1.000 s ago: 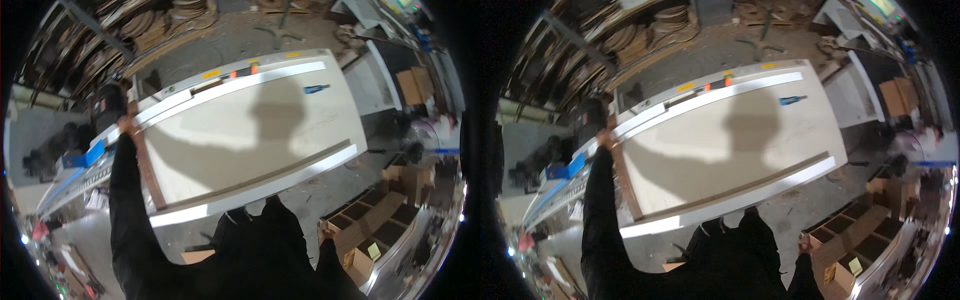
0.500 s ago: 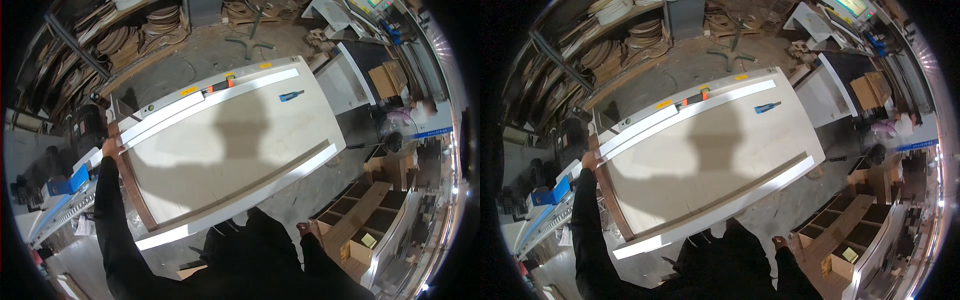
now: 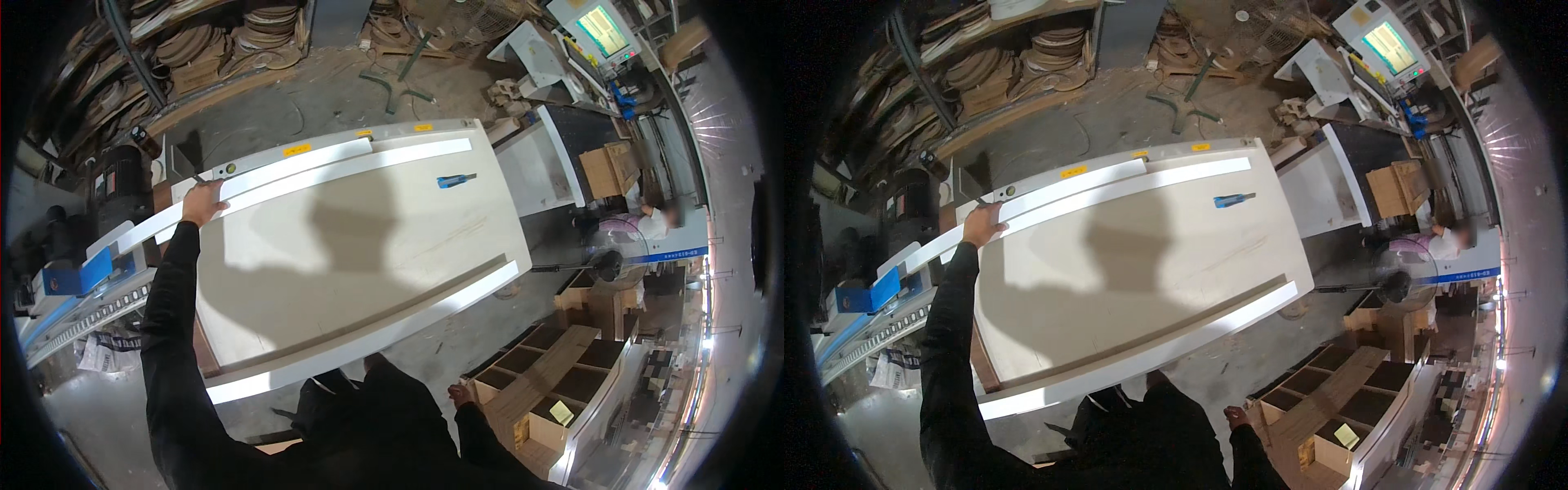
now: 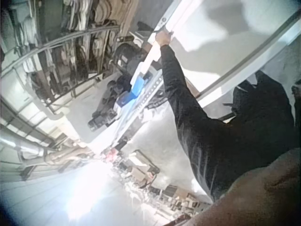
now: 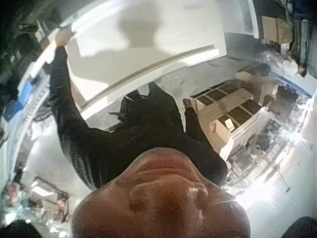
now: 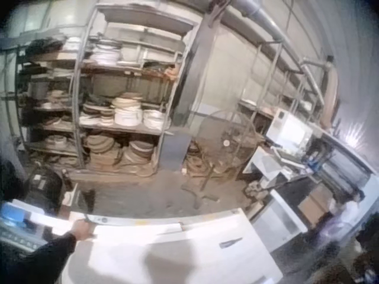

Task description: Preparing and measuring long white edge banding strips on a work table in a furniture manufacturing facility.

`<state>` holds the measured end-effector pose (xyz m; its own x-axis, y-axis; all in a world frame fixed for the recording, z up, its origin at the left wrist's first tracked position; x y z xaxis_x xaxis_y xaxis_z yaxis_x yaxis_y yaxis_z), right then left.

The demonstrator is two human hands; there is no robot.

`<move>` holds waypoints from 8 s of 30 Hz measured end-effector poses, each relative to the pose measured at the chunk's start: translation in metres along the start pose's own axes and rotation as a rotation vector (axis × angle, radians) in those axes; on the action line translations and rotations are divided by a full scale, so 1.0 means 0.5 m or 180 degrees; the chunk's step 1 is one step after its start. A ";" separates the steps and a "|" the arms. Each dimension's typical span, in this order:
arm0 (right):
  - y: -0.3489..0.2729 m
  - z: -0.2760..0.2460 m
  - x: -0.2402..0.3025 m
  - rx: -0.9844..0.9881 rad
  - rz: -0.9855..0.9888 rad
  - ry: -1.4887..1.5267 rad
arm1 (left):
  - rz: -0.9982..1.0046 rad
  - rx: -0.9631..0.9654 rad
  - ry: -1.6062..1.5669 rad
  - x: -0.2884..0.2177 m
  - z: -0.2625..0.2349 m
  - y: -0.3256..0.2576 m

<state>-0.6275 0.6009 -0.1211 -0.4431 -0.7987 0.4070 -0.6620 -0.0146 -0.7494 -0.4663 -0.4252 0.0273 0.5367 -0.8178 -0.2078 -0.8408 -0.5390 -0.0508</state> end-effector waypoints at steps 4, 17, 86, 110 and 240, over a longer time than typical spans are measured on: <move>-0.062 -0.028 0.061 -0.0235 0.0294 -0.0464 | 0.0196 0.0046 0.0096 -0.164 0.007 0.071; -0.102 -0.029 -0.052 -0.0362 0.0237 -0.0036 | 0.0658 -0.0812 -0.0087 -0.518 0.135 0.288; -0.317 -0.076 1.117 -0.0463 -0.5901 -0.1759 | 0.0529 -0.1475 0.0235 -0.889 -0.284 -0.521; -0.072 0.139 0.864 0.1085 -0.4548 -0.2656 | -0.0147 -0.0215 -0.0371 -0.828 0.054 -0.581; 0.438 -0.195 0.639 -0.0693 -0.0415 0.1692 | 0.1407 0.1714 -0.2788 -1.537 0.250 0.067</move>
<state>-0.9732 0.4010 -0.1043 -0.5549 -0.3868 0.7366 -0.8153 0.0764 -0.5740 -0.9158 0.2105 0.0631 0.1268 -0.3769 -0.9175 -0.9800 0.0952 -0.1745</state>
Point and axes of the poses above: each hand's wrist, its own y-axis towards the middle knuckle, its own z-axis out of the palm, x = y × z, the point moved 10 cm from there along y, towards the middle knuckle, and after that the axes turned 8 degrees about z, right-handed, at the moved point
